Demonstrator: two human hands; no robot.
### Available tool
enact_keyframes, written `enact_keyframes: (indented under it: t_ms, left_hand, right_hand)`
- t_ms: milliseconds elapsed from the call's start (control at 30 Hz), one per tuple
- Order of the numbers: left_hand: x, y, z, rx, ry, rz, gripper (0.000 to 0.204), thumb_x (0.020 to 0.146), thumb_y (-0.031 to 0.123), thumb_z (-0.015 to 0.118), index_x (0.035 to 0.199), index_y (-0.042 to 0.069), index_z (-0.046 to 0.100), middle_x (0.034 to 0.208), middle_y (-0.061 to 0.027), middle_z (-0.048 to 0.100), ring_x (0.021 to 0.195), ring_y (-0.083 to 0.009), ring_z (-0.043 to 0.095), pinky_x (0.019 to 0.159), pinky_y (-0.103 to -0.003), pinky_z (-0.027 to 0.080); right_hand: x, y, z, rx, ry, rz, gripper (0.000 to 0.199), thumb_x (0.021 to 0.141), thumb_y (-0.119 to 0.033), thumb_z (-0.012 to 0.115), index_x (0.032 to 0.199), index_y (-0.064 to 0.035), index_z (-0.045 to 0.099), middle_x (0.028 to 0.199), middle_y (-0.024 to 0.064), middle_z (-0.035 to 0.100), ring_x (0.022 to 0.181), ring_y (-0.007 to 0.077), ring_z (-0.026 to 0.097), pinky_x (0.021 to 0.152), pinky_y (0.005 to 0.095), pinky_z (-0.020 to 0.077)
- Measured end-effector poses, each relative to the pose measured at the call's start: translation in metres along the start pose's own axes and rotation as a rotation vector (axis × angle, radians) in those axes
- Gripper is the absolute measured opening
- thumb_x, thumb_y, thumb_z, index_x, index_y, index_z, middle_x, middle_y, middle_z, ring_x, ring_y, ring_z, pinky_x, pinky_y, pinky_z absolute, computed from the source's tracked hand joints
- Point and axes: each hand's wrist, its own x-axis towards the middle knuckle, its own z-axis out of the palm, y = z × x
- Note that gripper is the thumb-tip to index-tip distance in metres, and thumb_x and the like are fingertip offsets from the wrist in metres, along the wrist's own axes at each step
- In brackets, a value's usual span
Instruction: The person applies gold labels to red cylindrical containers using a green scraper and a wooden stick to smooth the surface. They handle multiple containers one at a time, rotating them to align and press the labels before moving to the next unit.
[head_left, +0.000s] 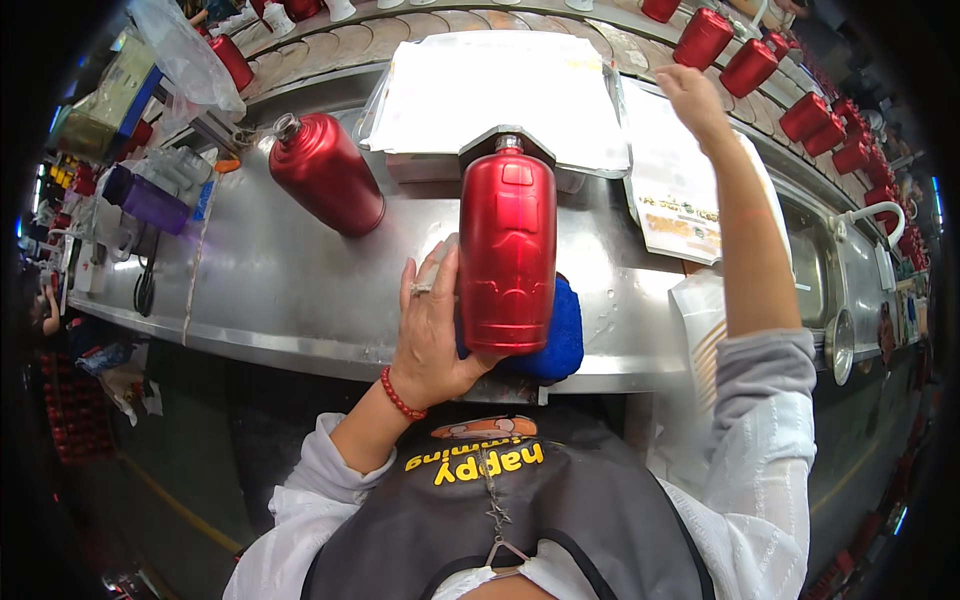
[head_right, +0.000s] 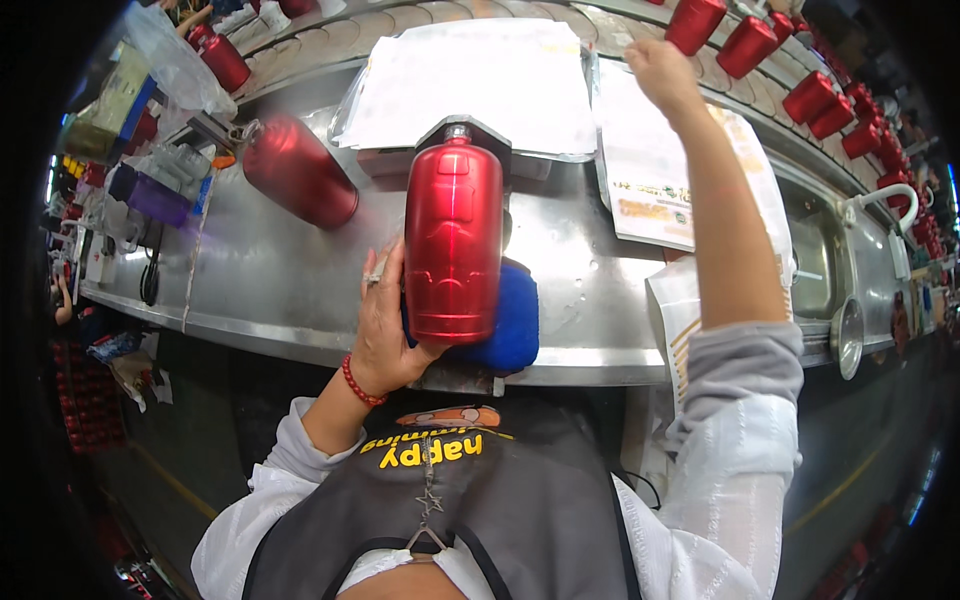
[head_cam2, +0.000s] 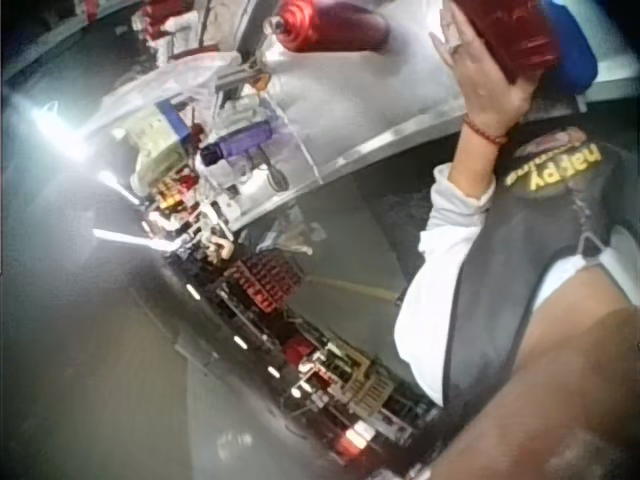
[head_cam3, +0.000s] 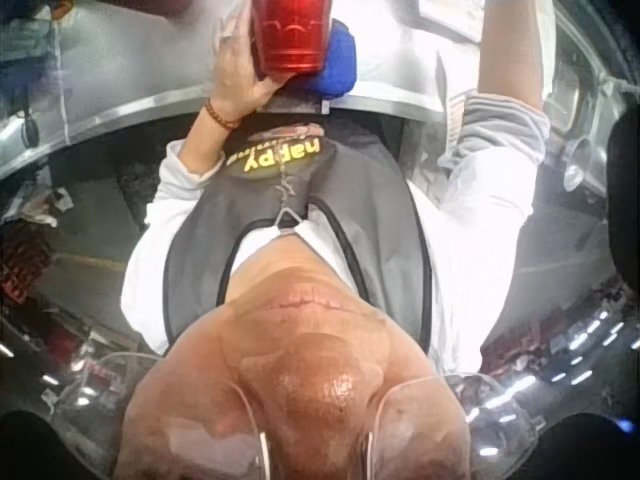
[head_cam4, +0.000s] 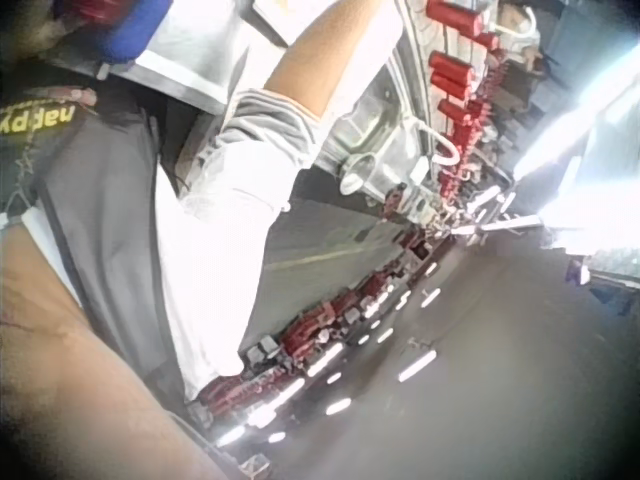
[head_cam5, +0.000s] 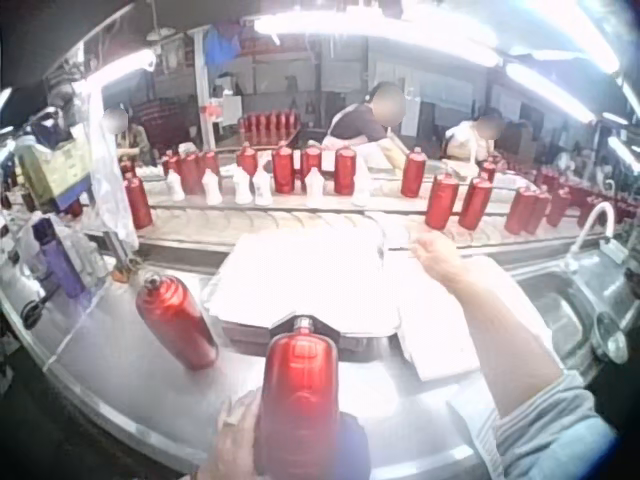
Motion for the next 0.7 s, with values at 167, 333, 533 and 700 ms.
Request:
enact_keyframes:
  t_ms: [167,333,533,700]
  left_hand:
    - [-0.009,-0.004,-0.001,-0.012,-0.016,-0.043,0.105,0.088,0.066,0.060,0.151,-0.009,0.025,0.143,-0.0268,0.049,0.135,-0.0466,0.044,0.116,-0.062,0.016]
    - [-0.010,-0.004,0.002,-0.056,-0.005,-0.031,0.105,0.088,0.064,0.061,0.153,-0.009,0.023,0.140,-0.0248,0.052,0.134,-0.0458,0.045,0.115,-0.062,0.018]
    - [-0.006,-0.010,-0.007,-0.008,-0.117,0.001,0.109,0.083,0.057,0.071,0.154,-0.008,0.021,0.137,-0.0242,0.053,0.138,-0.0474,0.041,0.118,-0.060,0.013]
    - [0.003,-0.009,-0.008,-0.039,-0.062,-0.007,0.120,0.078,0.057,0.076,0.156,-0.008,0.011,0.133,-0.0250,0.055,0.142,-0.0509,0.034,0.118,-0.063,0.009]
  right_hand:
    - [0.051,0.020,0.087,-0.063,-0.132,0.433,0.053,0.092,-0.050,0.068,0.111,-0.0004,0.073,0.085,0.0124,0.070,0.081,0.0233,0.065,0.073,0.0387,0.0485]
    - [0.073,0.050,0.120,-0.181,0.186,0.253,0.033,0.086,-0.038,0.071,0.097,-0.0076,0.078,0.099,0.0169,0.073,0.092,0.0353,0.068,0.084,0.0447,0.0520]
    - [0.062,0.030,0.079,-0.161,0.337,-0.380,0.015,0.085,-0.017,0.069,0.085,-0.0024,0.072,0.095,0.0177,0.068,0.090,0.0387,0.064,0.082,0.0443,0.0521]
    - [-0.008,-0.065,-0.002,-0.088,0.019,-0.671,0.016,0.094,-0.014,0.063,0.090,0.0012,0.060,0.113,0.0133,0.065,0.094,0.0280,0.064,0.084,0.0361,0.0498]
